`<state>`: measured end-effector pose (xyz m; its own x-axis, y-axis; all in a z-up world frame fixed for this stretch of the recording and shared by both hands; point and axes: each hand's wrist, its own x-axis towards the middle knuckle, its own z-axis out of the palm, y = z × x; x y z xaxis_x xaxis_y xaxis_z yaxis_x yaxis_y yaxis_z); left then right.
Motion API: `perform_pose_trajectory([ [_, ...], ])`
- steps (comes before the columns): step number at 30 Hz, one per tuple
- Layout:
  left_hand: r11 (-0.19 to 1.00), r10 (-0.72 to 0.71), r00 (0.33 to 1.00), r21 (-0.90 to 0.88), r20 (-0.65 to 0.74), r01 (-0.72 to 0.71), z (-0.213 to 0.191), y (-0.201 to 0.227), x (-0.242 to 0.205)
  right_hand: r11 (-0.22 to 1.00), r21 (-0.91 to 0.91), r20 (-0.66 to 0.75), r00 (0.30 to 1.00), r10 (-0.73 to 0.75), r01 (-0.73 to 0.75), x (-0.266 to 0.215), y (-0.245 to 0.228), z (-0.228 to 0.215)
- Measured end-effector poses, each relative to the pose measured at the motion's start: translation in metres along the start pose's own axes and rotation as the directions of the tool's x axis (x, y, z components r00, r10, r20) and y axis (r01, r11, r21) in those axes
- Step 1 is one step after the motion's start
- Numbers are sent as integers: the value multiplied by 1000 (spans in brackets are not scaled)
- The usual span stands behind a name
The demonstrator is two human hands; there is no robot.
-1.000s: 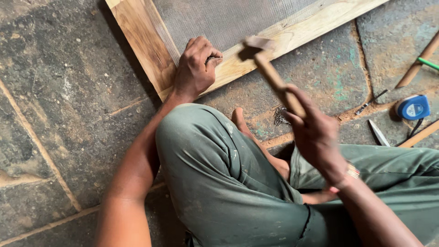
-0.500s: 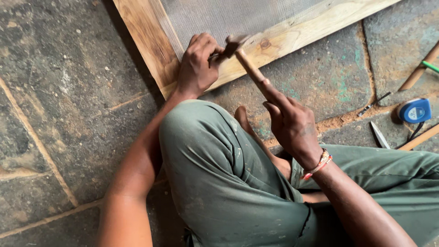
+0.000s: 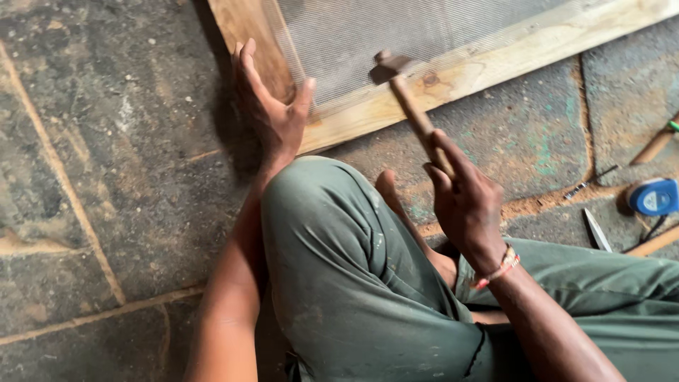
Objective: The person sits on the floor and uses a hammer to drive nails into a wooden frame, securing a metal mesh screen to it. The person repeatedly picks up nails and hammers them along the edges of the frame.
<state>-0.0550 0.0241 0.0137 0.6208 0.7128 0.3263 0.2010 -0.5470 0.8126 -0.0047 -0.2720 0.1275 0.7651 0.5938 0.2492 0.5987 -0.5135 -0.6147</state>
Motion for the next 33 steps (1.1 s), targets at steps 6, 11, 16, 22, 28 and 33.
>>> perform_pose_trajectory([
  [6,992,3,999,-129,54,4,2,-5,1,997,-76,161,986,34,-22,0,4,1],
  [11,998,46,999,-38,15,-45,-3,-13,-10,999,4,-2,999,-36,36,-7,3,3],
  [16,996,34,998,-83,49,-30,3,-10,3,999,-36,66,997,28,-26,-1,4,0],
  [22,999,49,998,-4,31,-49,0,-17,-7,999,44,47,999,5,-7,-7,3,1],
  [28,991,122,993,-58,-10,-122,2,-21,-9,999,51,3,1000,-16,15,-11,6,5],
  [33,994,110,994,-20,7,-109,6,-13,8,975,196,21,995,101,-103,-9,11,10],
])
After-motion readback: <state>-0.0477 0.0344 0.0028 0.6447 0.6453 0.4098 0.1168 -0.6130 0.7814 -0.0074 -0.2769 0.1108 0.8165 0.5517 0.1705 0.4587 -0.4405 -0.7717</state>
